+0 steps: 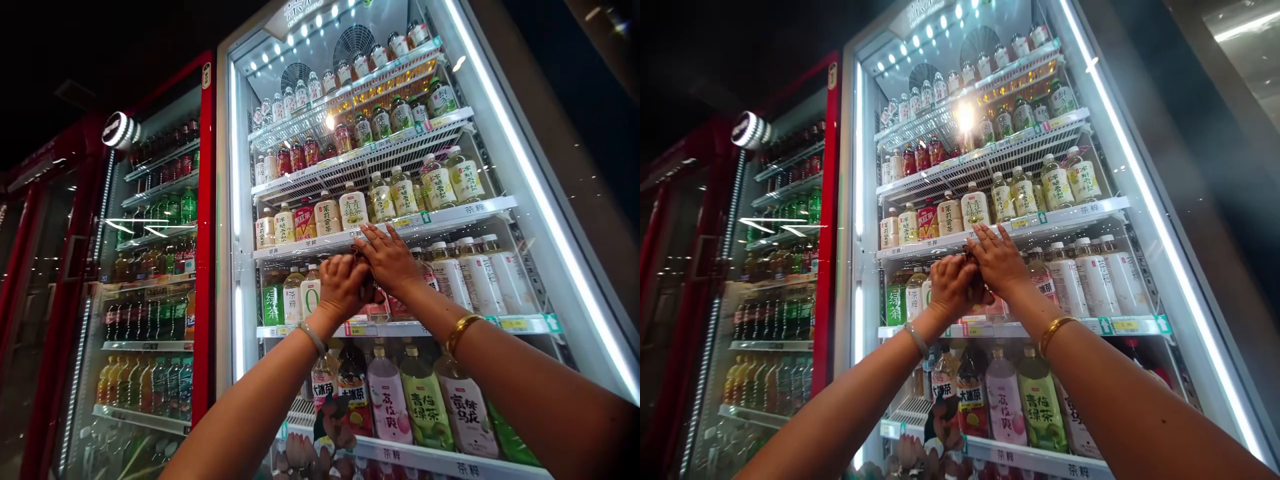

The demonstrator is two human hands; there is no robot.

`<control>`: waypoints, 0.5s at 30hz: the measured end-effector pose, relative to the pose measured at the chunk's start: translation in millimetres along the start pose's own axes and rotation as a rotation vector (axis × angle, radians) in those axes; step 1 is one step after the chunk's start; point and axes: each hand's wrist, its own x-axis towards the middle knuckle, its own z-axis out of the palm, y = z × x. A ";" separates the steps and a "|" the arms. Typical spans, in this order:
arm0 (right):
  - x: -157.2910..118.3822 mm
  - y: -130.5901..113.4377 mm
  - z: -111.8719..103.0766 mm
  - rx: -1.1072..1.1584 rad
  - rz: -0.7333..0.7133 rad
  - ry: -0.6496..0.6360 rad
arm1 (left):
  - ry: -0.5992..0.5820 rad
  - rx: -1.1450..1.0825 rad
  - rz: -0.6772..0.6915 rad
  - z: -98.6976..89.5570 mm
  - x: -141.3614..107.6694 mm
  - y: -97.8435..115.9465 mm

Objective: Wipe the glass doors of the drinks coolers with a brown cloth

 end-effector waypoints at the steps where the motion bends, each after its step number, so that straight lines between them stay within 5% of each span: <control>1: -0.2 0.5 -0.2 -0.006 -0.004 -0.006 | -0.007 -0.032 0.097 -0.5 -3.6 1.6; 5: -0.7 0.4 -2.3 -0.005 0.001 -0.017 | -0.078 -0.067 0.359 -7.9 -0.3 -24.5; 9: -2.2 -1.2 -3.6 0.029 -0.140 -0.007 | -0.062 0.023 -0.079 -7.5 8.7 -31.7; 11: -3.3 -0.8 -2.9 0.041 -0.209 -0.005 | -0.041 -0.003 -0.140 -5.0 2.3 -19.0; 15: -3.8 0.6 -1.0 0.017 -0.189 -0.031 | -0.113 -0.135 0.286 -7.2 -17.8 -17.1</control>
